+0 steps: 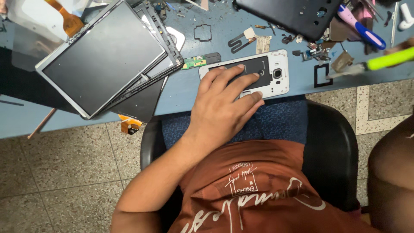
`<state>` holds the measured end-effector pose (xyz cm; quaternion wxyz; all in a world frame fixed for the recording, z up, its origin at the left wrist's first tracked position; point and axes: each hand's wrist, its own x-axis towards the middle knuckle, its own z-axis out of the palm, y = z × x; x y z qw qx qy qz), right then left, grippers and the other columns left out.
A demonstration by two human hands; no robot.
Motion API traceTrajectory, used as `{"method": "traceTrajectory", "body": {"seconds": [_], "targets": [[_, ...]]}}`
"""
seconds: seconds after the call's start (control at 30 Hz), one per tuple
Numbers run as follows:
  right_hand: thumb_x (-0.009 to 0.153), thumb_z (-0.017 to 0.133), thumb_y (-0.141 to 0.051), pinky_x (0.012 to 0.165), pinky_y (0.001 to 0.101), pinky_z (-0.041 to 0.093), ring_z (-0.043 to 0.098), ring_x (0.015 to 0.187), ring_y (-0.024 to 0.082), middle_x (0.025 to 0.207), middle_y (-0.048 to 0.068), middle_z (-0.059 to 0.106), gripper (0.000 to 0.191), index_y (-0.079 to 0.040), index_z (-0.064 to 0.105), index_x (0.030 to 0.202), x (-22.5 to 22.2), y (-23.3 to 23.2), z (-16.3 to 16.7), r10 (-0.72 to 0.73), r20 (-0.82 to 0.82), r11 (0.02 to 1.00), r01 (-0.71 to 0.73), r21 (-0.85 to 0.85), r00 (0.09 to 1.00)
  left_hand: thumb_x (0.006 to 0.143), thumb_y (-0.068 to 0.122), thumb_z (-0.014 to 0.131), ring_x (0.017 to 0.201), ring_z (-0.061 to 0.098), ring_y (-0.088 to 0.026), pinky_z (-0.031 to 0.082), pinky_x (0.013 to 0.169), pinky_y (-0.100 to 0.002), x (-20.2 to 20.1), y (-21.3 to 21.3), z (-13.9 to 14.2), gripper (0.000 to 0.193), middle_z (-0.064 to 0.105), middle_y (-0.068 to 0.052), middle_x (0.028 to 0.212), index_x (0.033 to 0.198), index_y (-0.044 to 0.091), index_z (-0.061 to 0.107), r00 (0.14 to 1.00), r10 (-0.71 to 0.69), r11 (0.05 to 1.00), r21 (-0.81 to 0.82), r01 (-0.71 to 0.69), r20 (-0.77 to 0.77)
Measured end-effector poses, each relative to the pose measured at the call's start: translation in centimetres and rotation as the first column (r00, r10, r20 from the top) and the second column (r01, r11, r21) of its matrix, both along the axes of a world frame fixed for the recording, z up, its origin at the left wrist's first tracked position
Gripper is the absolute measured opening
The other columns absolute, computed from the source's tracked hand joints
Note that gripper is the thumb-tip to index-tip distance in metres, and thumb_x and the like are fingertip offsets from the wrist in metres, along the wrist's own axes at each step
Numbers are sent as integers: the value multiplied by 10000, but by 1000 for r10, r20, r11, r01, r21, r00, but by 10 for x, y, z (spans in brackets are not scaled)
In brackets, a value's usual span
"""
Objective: The person uses a green-handled screwdriver to remove screws from the back of a white smartphone, then places a black back cover onto the device. The person then uses tweezers to handle a small internal component on the workbench.
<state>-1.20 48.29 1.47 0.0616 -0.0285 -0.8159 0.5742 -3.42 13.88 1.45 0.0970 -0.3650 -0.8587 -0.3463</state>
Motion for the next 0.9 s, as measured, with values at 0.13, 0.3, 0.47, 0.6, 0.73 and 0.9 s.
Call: {"method": "traceTrajectory", "body": {"seconds": [0.13,0.3,0.47,0.6,0.73,0.9], "targets": [[1051,619,-135,745,299,551,614,844,198,1027,112,599,320,-5,493,1316,23,14,-17,-108,50,960,118,-254,993,939,212,820,1312,572,-290,403,1149,-464,1,1,-1,141,666,-50,1312,1040,126,774,1000,-4,1000,-8,4,0],[1106,572,-145,709,277,532,579,792,159,1010,75,582,315,-32,479,1385,40,14,-21,-154,87,885,176,-431,984,938,220,818,1307,575,-290,395,1151,-472,2,3,-1,143,668,-47,1315,1042,132,773,1000,-1,1000,-29,0,-8],[1162,525,-155,672,254,513,544,740,120,992,38,565,314,-58,465,1455,41,7,-16,-180,87,859,199,-472,980,942,226,818,1299,574,-297,386,1148,-488,2,4,-1,165,667,-59,1318,1065,126,774,1000,-5,999,-46,4,-8],[1180,537,-143,629,232,479,516,694,88,977,10,565,302,-64,480,1465,38,12,-11,-216,92,936,233,-264,972,937,222,821,1302,574,-299,386,1151,-490,1,3,2,172,670,-63,1322,1069,125,772,1000,-11,998,-55,11,4],[1146,677,-92,633,218,457,556,733,73,977,8,619,213,-37,588,1332,39,10,-10,-292,132,950,272,153,947,933,217,825,1300,574,-303,388,1148,-485,1,4,3,172,671,-67,1323,1068,125,773,1000,-18,998,-60,19,5],[1064,806,-1,758,242,522,638,847,145,1009,97,648,144,6,718,1178,40,9,-7,-114,-16,820,103,562,993,933,212,827,1297,575,-304,387,1151,-484,1,4,3,167,674,-67,1322,1064,122,773,1000,-17,998,-54,16,-5]]}}
